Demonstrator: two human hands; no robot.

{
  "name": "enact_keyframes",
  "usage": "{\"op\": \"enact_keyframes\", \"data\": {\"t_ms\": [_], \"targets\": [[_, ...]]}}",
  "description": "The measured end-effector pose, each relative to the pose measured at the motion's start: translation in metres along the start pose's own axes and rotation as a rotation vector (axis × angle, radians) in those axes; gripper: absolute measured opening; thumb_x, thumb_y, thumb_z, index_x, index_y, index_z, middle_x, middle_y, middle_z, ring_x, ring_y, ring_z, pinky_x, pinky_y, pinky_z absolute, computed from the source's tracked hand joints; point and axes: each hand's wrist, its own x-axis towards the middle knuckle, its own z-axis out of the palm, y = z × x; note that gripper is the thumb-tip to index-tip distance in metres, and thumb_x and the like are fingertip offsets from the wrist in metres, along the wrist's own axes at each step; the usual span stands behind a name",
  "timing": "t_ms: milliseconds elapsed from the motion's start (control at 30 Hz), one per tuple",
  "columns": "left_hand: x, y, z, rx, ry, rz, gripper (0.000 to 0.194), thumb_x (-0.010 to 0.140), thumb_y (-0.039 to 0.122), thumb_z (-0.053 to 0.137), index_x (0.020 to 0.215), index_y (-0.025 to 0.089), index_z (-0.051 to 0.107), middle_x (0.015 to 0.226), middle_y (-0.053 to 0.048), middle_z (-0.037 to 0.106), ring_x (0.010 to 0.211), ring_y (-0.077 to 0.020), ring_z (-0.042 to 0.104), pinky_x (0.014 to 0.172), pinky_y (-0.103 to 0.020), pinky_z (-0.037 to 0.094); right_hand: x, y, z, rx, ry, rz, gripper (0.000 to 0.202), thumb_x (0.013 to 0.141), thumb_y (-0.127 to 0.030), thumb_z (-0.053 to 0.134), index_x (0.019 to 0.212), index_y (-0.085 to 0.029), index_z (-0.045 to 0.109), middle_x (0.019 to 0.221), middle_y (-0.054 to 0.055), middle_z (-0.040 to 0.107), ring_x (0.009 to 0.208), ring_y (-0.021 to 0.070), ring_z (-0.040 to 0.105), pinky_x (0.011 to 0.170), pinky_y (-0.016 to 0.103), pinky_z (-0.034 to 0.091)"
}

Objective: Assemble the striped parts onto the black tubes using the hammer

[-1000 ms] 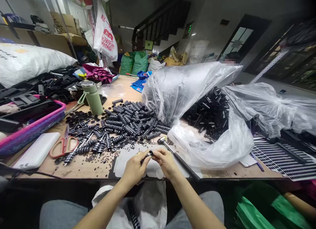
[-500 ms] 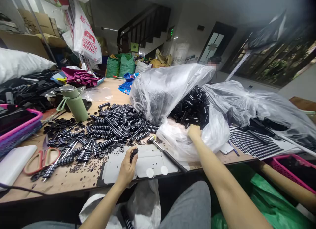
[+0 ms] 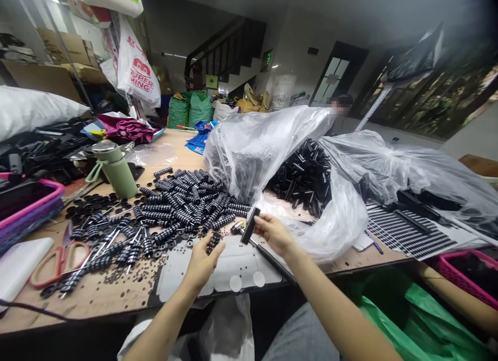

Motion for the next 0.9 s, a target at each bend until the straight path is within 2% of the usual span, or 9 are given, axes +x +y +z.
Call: {"op": "enact_keyframes", "data": {"t_ms": [67, 133, 233, 300, 333, 400, 500, 667, 900], "targets": [[-0.001, 0.007, 0.004, -0.043, -0.071, -0.087, 0.038, 0.062, 0.043, 0.065, 0.084, 0.014, 0.054, 0.036, 0.011, 0.034, 0.03, -0.0038, 0.026, 0.032, -0.016, 0.021, -0.017, 0.002, 0.034, 0.18, -0.158, 0.097, 0.036, 0.068, -0.047, 0.062, 0.082, -0.014, 0.059, 0.076, 0.005, 0.063, 0.066, 0.0128, 0.06, 0.064, 0.028, 0.049], [-0.003, 0.008, 0.003, -0.099, -0.078, -0.147, 0.035, 0.059, 0.043, 0.067, 0.072, 0.016, 0.05, 0.035, 0.01, 0.036, 0.028, -0.0031, 0.026, 0.031, -0.015, 0.018, -0.029, 0.002, 0.056, 0.152, -0.196, 0.059, 0.041, 0.069, -0.05, 0.059, 0.092, -0.016, 0.058, 0.089, 0.007, 0.062, 0.077, 0.0159, 0.06, 0.068, 0.031, 0.049], [-0.007, 0.003, -0.006, -0.151, -0.015, -0.159, 0.034, 0.058, 0.042, 0.067, 0.067, 0.016, 0.047, 0.035, 0.009, 0.038, 0.028, -0.0029, 0.028, 0.031, -0.015, 0.019, -0.037, -0.001, 0.068, -0.264, -0.181, -0.3, 0.079, 0.053, -0.051, 0.07, 0.121, -0.02, 0.044, 0.126, 0.012, 0.043, 0.114, 0.0258, 0.042, 0.093, 0.043, 0.038], [-0.009, 0.0, -0.011, -0.133, 0.0, -0.146, 0.034, 0.057, 0.041, 0.069, 0.066, 0.015, 0.048, 0.034, 0.01, 0.036, 0.028, -0.0023, 0.028, 0.031, -0.014, 0.019, -0.038, -0.003, 0.068, -0.555, -0.228, -0.518, 0.101, 0.044, -0.045, 0.077, 0.131, -0.021, 0.032, 0.136, 0.011, 0.031, 0.125, 0.0282, 0.026, 0.103, 0.047, 0.022], [-0.011, -0.001, -0.014, -0.132, 0.006, -0.136, 0.035, 0.057, 0.041, 0.069, 0.069, 0.015, 0.05, 0.036, 0.01, 0.036, 0.028, -0.0019, 0.027, 0.031, -0.014, 0.018, -0.039, -0.004, 0.068, -0.649, -0.254, -0.569, 0.103, 0.044, -0.043, 0.077, 0.132, -0.02, 0.028, 0.136, 0.011, 0.03, 0.126, 0.0284, 0.023, 0.105, 0.047, 0.018], [-0.012, 0.0, -0.018, -0.191, 0.0, -0.119, 0.04, 0.059, 0.045, 0.066, 0.083, 0.015, 0.054, 0.043, 0.009, 0.042, 0.029, -0.0017, 0.029, 0.03, -0.014, 0.019, -0.041, -0.004, 0.068, -0.707, -0.283, -0.59, 0.103, 0.049, -0.04, 0.075, 0.135, -0.018, 0.022, 0.136, 0.013, 0.03, 0.126, 0.0272, 0.025, 0.105, 0.045, 0.02], [-0.013, 0.003, -0.022, -0.363, -0.039, -0.126, 0.05, 0.067, 0.049, 0.058, 0.107, 0.021, 0.049, 0.058, 0.007, 0.05, 0.033, -0.003, 0.036, 0.03, -0.014, 0.023, -0.049, -0.003, 0.073, -0.602, -0.35, -0.579, 0.109, 0.051, -0.044, 0.074, 0.136, -0.015, 0.012, 0.137, 0.015, 0.025, 0.127, 0.0263, 0.025, 0.104, 0.041, 0.026], [-0.018, 0.004, -0.019, -0.476, -0.011, -0.138, 0.042, 0.07, 0.046, 0.056, 0.1, 0.017, 0.052, 0.054, 0.004, 0.051, 0.04, -0.0085, 0.05, 0.037, -0.018, 0.037, -0.062, -0.002, 0.086, -0.477, -0.464, -0.619, 0.106, 0.051, -0.043, 0.075, 0.134, -0.017, 0.015, 0.137, 0.014, 0.025, 0.128, 0.0257, 0.024, 0.106, 0.04, 0.022], [-0.017, 0.001, -0.014, -0.435, 0.016, -0.184, 0.036, 0.07, 0.045, 0.056, 0.089, 0.015, 0.051, 0.051, 0.005, 0.05, 0.038, -0.0091, 0.051, 0.036, -0.018, 0.039, -0.063, 0.012, 0.095, -0.488, -0.438, -0.584, 0.103, 0.052, -0.029, 0.074, 0.133, -0.017, 0.012, 0.136, 0.014, 0.024, 0.127, 0.0249, 0.024, 0.106, 0.04, 0.022]]}}
